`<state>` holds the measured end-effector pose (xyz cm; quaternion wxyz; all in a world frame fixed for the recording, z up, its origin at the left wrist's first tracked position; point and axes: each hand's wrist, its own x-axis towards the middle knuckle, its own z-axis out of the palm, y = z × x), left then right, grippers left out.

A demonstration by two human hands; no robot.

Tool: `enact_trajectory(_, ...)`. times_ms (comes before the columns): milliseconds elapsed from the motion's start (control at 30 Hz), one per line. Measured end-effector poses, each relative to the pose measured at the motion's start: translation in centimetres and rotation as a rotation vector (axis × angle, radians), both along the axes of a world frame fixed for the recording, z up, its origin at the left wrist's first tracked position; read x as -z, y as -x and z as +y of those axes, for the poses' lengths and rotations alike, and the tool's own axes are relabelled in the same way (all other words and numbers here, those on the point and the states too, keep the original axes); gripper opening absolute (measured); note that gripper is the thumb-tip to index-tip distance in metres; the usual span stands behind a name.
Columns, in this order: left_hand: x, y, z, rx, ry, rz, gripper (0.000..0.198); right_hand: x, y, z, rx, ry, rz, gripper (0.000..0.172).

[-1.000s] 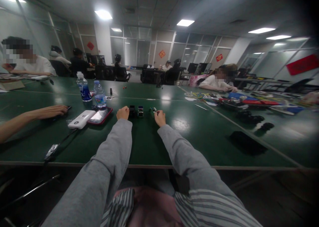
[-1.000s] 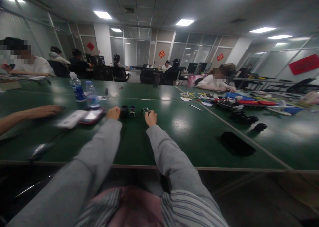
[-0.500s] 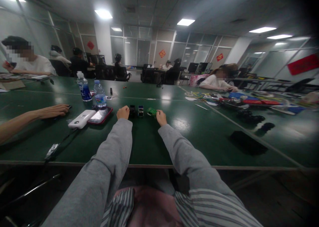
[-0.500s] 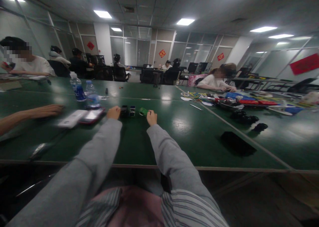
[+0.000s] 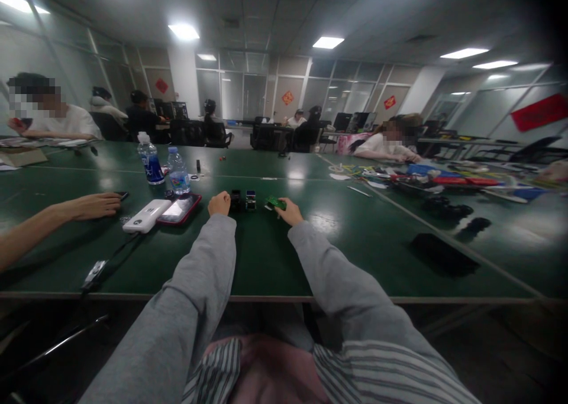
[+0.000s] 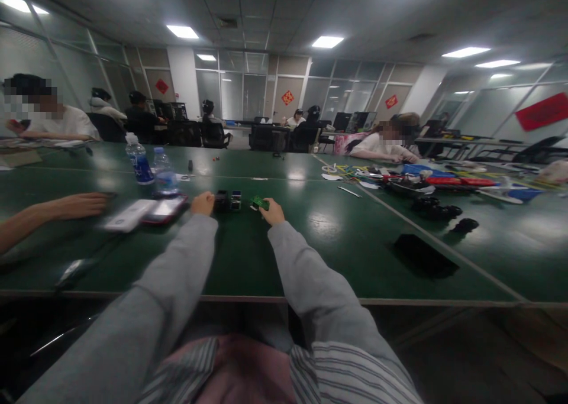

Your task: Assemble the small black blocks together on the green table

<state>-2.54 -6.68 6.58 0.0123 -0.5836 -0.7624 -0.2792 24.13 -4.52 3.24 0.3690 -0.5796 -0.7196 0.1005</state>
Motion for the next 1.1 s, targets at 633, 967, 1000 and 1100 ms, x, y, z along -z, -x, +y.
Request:
enact_trajectory(633,-0.4,-0.4,-0.2,-0.024,-0.007,0.006,0.030,-1.9,-41.2,-14.9,0.928,-0.139,-0.131,0.059)
enact_trajectory(967,-0.4,-0.3,-0.3,-0.008,0.010,-0.015,0.028,1.3,-44.1,-15.7,0.863,-0.135,-0.200,0.068)
enact_trajectory(1000,-0.4,-0.3,-0.3,-0.007,0.010,-0.016,0.028,1.2,-43.9,-15.9,0.845,-0.145,-0.223,0.068)
enact_trajectory(1100,-0.4,-0.2,-0.3,-0.003,0.003,-0.013,0.029,1.1,-43.1,-16.4,0.805,-0.178,-0.275,0.068)
